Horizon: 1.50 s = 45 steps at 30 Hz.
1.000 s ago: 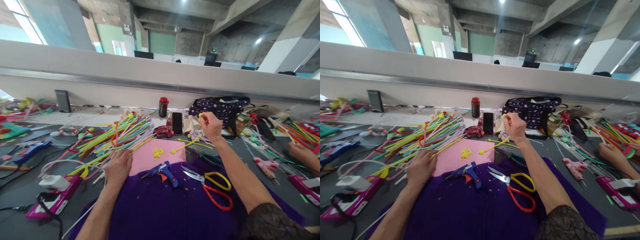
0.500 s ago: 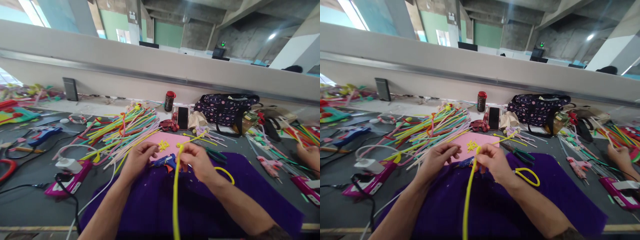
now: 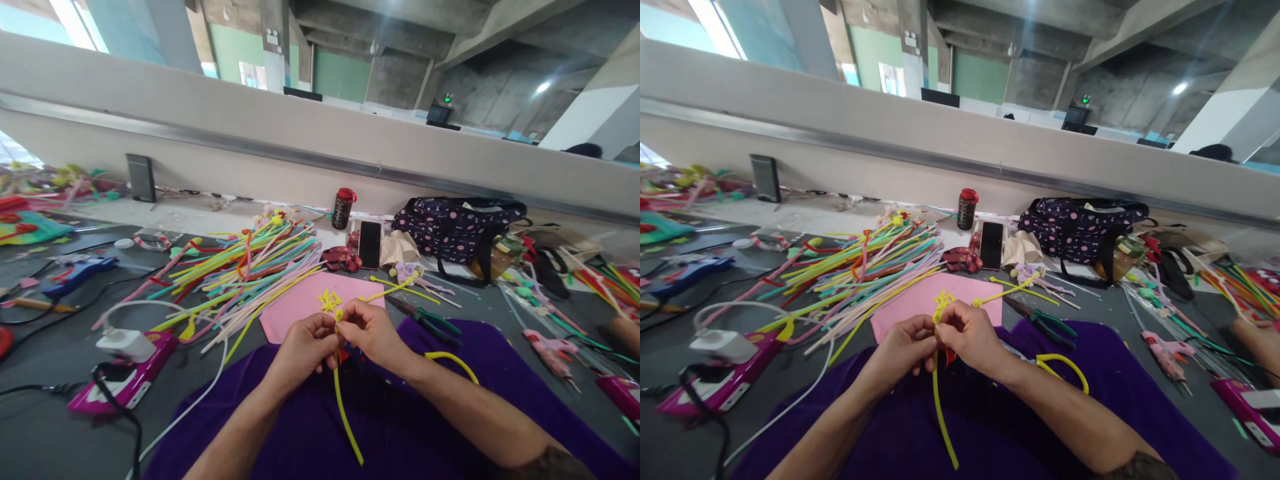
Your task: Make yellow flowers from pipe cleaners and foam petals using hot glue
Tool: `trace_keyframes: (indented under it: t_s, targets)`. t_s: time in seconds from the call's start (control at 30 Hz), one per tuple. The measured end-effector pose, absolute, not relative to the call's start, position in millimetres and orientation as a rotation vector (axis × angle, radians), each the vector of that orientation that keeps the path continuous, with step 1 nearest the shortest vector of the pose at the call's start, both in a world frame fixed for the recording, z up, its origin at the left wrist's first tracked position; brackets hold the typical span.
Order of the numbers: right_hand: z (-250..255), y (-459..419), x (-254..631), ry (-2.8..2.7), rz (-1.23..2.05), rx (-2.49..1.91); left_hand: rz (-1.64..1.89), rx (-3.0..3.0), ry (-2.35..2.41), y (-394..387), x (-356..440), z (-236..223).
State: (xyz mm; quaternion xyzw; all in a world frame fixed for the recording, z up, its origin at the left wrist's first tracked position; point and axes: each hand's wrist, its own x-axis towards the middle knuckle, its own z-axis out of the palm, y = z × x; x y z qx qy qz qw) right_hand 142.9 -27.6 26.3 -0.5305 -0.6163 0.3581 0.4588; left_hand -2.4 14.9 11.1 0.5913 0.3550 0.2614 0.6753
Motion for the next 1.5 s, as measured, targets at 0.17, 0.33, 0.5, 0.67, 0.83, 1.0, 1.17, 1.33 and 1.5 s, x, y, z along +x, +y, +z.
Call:
trace_keyframes:
  t_s: [0.17,0.33,0.5,0.67,0.83,1.0,1.17,1.33,1.5]
  targets:
    - [27,1,195,-2.078,0.374,-1.731,0.596,1.196,0.756,21,-11,12]
    - [-1,36,255,-2.206,0.166,-1.993,0.555,1.081,0.620,26,-19,14]
    - [-21,50,266,-2.343,0.126,-2.095,0.564,1.072,0.621,26,-18,11]
    - [-11,55,277,-2.289,0.062,-2.103,0.522,1.066,0.632,27,-18,11]
    - [-3,49,273,-2.192,0.090,-2.050,0.510,1.065,0.638,24,-17,11]
    - [18,20,224,-2.098,0.311,-1.809,0.505,1.063,0.616,22,-16,10]
    - [44,-10,172,-1.640,1.102,-1.236,0.457,1.076,0.555,20,-17,10]
    - [45,-13,156,-1.583,1.066,-1.224,0.471,1.108,0.551,17,-16,11]
    - [43,-12,152,-1.594,1.035,-1.243,0.596,1.111,0.577,19,-14,9]
